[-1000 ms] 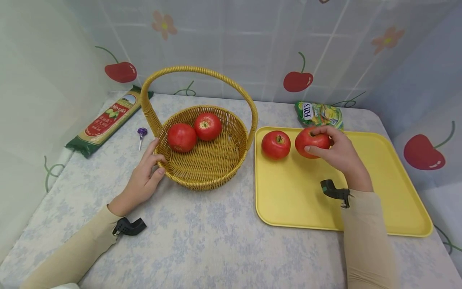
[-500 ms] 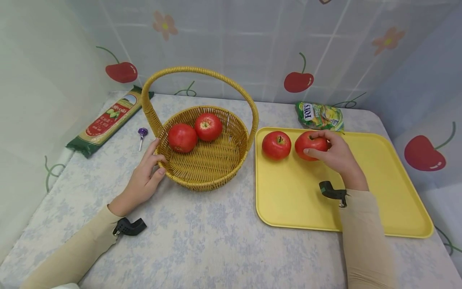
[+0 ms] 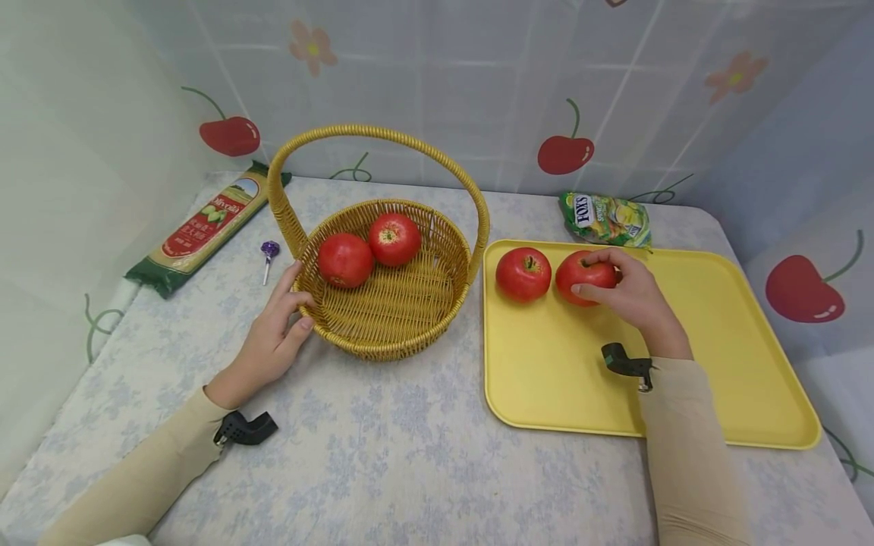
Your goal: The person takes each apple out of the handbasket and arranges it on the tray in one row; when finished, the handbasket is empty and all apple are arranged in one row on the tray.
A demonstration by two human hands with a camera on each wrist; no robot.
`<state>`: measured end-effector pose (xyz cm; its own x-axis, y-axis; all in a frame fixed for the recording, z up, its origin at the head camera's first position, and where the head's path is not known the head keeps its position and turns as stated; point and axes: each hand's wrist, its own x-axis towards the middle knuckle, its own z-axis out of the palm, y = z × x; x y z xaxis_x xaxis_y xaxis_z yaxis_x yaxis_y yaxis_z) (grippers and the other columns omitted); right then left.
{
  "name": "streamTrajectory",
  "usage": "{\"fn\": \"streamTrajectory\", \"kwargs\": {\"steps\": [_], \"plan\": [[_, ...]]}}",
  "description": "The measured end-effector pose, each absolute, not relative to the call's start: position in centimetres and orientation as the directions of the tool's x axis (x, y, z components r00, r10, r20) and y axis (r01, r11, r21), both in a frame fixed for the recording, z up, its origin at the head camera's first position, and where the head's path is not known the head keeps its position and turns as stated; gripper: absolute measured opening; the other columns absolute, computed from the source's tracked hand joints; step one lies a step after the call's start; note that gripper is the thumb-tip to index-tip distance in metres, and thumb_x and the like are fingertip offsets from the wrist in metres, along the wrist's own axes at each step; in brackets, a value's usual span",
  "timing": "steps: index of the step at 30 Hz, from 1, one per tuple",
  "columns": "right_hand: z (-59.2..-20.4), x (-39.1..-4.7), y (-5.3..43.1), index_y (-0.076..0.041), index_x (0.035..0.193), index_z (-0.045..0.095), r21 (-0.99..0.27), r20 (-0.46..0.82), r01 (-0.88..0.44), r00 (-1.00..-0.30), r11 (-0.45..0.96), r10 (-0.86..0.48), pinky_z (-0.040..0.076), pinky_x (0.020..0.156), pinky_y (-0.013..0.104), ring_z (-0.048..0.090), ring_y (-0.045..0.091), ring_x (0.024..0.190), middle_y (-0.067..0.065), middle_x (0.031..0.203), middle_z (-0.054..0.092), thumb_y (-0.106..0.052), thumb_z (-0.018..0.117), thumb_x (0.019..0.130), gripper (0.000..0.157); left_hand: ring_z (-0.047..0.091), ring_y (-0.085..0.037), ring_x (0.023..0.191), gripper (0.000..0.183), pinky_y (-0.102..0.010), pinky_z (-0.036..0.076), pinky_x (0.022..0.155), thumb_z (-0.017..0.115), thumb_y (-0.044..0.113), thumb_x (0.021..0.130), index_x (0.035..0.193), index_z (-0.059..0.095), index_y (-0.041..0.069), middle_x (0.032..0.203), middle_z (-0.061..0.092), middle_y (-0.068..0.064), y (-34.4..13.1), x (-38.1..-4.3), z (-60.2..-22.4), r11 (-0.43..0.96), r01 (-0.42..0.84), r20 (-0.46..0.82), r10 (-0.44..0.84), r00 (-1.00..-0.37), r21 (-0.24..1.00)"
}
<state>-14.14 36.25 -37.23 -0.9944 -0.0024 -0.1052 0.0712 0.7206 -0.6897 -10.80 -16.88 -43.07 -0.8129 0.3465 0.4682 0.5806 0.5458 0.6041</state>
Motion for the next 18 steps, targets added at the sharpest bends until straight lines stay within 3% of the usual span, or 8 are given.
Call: {"fn": "streamTrajectory", "kwargs": {"steps": [18], "plan": [[-37.26, -14.1, 36.58, -0.003, 0.14, 0.047, -0.682, -0.166, 0.073, -0.985, 0.727, -0.056, 0.044, 0.072, 0.008, 0.039, 0.047, 0.13, 0.027, 0.147, 0.042, -0.021, 0.078, 0.091, 0.06, 0.037, -0.045, 0.148, 0.053, -0.061, 0.054, 0.082, 0.038, 0.055, 0.107, 0.117, 0.055, 0.005, 0.17, 0.023, -0.018, -16.91, -10.84, -43.03, 0.548, 0.584, 0.474, 0.346, -0.81, 0.598]]}}
